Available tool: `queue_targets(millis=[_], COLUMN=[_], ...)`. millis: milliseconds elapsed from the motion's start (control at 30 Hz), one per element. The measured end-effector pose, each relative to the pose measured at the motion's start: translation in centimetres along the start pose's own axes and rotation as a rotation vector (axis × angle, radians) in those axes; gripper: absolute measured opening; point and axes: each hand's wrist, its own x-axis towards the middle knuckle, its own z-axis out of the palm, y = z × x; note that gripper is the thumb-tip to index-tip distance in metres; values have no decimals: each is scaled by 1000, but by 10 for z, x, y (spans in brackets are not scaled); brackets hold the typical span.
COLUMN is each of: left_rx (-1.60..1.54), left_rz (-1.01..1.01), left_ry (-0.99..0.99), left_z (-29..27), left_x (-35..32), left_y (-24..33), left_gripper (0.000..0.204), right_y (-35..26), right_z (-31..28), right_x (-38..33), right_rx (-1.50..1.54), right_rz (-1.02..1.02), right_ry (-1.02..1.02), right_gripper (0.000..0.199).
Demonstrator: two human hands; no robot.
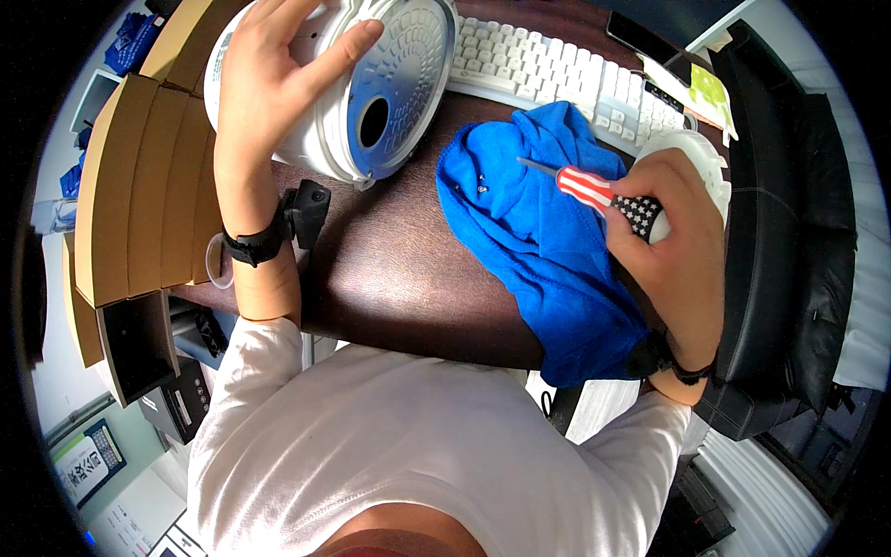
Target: The person uses a screwdriver to remove screws from the base of a white cylindrical appliance. They place the removed screws on a blue cloth and lift the top cover off the base, revealing the interior.
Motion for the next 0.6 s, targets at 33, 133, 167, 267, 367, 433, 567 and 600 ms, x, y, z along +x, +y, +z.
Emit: queue_targets(millis=[33,133,167,267,367,433,567,600], left_rx=[-9,-12,-12,-19,-21,13,-23,-29], left_rz=[3,-17,-13,7,25,11,11,3], left_ry=[0,6,10,17,9,3,-3,-8], left_z=[1,0,-1,2,3,-1,2,2], left_x=[1,-1,-1,0,2,-1,1,0], left_y=[0,-1,-1,-3,-3,-3,-5,-4], left_gripper=[53,53,53,52,52,52,53,53], right_y=[1,3,3,5,9,16,20,18], right_z=[-3,-6,-7,-10,-6,16,39,43], right_x=[-2,-2,-1,-2,-2,3,6,6], right_rx=[12,52,65,218,593,719,940,977], right_rz=[7,7,4,174,401,418,515,540], right_ry=[-4,29,48,95,-38,-118,-265,-271], right_gripper=[20,21,21,23,26,26,27,28])
